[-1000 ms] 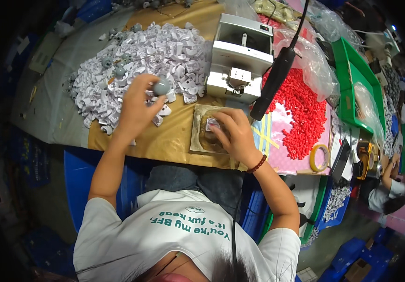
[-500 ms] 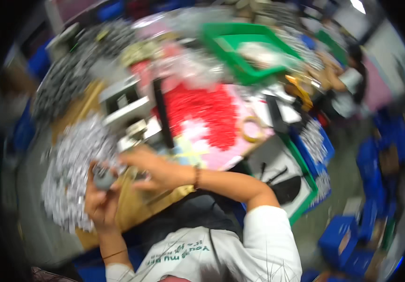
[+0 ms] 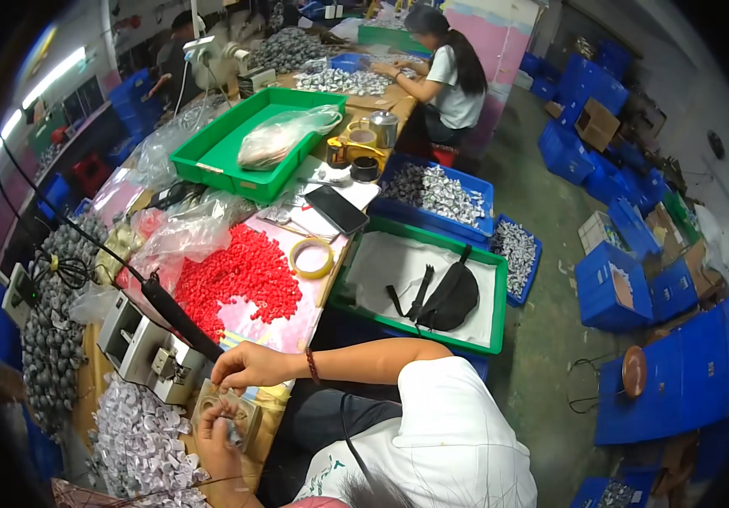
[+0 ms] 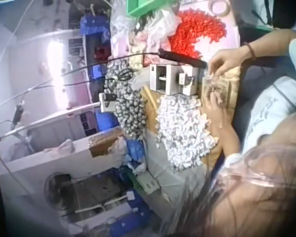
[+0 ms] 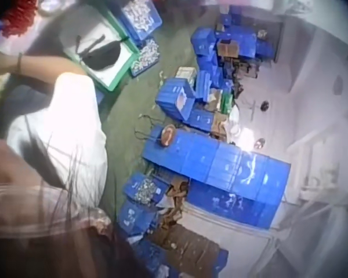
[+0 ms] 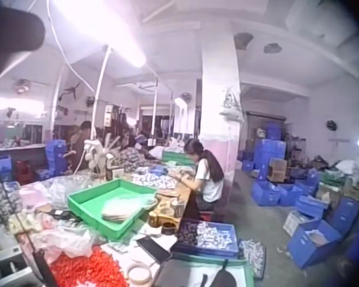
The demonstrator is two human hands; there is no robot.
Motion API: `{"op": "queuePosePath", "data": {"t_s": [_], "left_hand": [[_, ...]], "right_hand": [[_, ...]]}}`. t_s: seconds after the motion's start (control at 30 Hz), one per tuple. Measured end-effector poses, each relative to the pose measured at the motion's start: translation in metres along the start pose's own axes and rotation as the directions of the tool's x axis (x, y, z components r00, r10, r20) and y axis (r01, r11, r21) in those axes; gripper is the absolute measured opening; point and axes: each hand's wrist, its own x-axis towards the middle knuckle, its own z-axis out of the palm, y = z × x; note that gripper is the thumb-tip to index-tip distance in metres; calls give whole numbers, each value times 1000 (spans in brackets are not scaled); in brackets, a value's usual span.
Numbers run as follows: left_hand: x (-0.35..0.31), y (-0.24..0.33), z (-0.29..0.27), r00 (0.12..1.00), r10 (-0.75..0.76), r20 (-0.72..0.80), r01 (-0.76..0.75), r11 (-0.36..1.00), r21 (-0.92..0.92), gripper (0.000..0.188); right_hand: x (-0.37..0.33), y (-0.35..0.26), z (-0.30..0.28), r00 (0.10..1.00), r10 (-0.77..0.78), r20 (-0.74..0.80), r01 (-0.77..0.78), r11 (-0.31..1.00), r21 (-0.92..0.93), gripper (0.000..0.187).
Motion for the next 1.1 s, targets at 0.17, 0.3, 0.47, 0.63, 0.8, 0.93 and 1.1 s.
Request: {"op": "queuePosePath", "data": {"t_s": [0.17,0.3,0.47,0.63,0.8,0.93,1.1], "left_hand": [[-7,-4,6,948,272,167,-317,744,589,17],[-25,-14,-4,895,431,118,-327,453,830,20],[-43,-25,-11,881,467,77,-272,368,889,25],[-51,-25,-17,858,513,-15,-215,386,897,23],[-44,-27,-21,863,502,-61,-180,417,891,20],[-37,-29,-25,867,497,-42,-184,398,898,19],[-35,-31,-29,866,499,-35,-185,385,904,20]], "right_hand": [[6,19,-1,963,-246,106,261,765,-589,15],[19,37,5,909,-234,345,416,573,-706,19],[30,47,19,826,-210,522,556,449,-699,26],[51,59,40,760,-238,605,643,413,-645,32],[64,73,45,713,-263,650,696,378,-610,32],[73,75,45,686,-236,688,718,367,-591,30],[78,74,43,633,-191,750,764,306,-568,26]]}}
